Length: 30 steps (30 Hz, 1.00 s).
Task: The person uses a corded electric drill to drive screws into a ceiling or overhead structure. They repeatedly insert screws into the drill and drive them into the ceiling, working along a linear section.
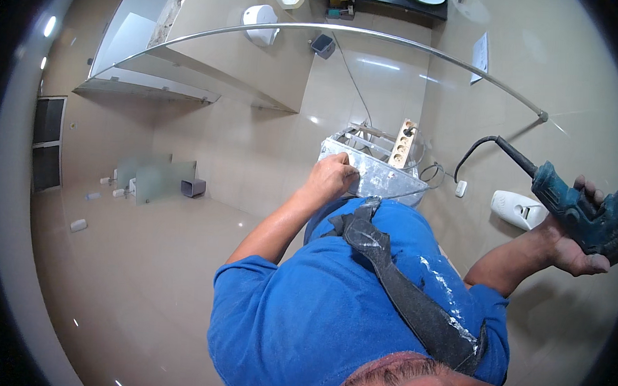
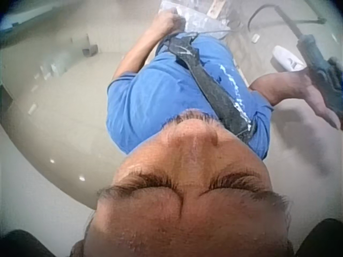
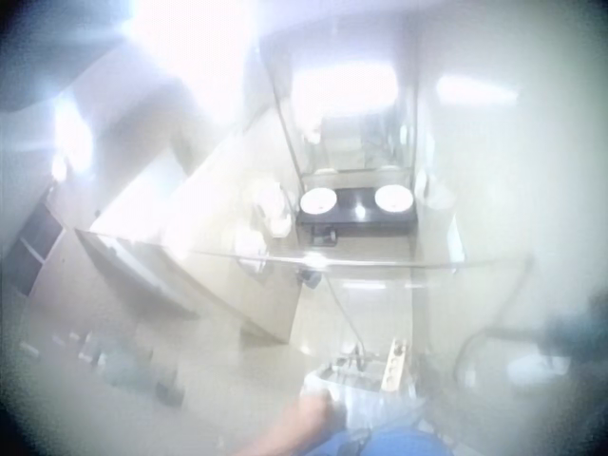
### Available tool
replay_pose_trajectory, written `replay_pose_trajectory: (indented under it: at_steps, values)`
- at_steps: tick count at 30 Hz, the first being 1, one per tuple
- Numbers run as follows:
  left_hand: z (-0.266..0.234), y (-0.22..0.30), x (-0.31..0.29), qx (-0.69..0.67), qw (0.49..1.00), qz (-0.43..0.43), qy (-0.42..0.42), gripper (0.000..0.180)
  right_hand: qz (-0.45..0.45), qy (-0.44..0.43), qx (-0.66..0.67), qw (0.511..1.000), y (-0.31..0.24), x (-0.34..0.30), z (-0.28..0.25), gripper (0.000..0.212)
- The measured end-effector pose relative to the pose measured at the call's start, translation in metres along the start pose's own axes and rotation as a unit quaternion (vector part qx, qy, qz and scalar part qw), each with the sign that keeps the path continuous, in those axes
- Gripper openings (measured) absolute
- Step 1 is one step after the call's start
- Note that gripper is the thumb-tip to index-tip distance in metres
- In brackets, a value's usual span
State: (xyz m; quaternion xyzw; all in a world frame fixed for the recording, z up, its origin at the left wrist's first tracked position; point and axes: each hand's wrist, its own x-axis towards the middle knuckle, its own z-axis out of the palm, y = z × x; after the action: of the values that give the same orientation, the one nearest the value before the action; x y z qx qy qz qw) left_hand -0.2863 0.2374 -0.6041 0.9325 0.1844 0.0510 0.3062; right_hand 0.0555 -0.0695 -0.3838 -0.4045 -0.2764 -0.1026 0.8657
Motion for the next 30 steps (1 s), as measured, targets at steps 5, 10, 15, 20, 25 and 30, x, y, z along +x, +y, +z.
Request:
replay_pose_trajectory:
  at_steps: [5, 10, 15, 20, 25, 30]
  values:
    - [0.002, -0.006, 0.001, -0.090, 0.994, -0.063, -0.010, 0.018, 0.001, -0.001, 0.007, 1.000, -0.005, -0.004, -0.002, 0.115]
    - [-0.003, -0.009, 0.006, -0.131, 0.987, -0.091, -0.021, 0.021, 0.008, -0.001, -0.029, 1.000, -0.006, -0.008, -0.002, 0.114]
    - [-0.016, -0.011, 0.011, -0.307, 0.933, -0.183, -0.045, 0.025, 0.013, 0.020, -0.080, 0.997, -0.003, -0.008, 0.008, 0.114]
    - [-0.037, -0.017, 0.013, -0.451, 0.850, -0.269, -0.029, 0.034, 0.040, 0.033, -0.062, 0.997, 0.004, -0.012, 0.020, 0.113]
    - [-0.070, -0.014, 0.038, -0.620, 0.763, -0.179, 0.035, 0.026, 0.077, 0.038, -0.029, 0.996, 0.031, -0.039, 0.033, 0.104]
    - [-0.121, 0.031, 0.091, -0.763, 0.647, -0.005, -0.015, 0.016, 0.127, -0.086, 0.083, 0.985, 0.059, -0.056, 0.046, 0.092]
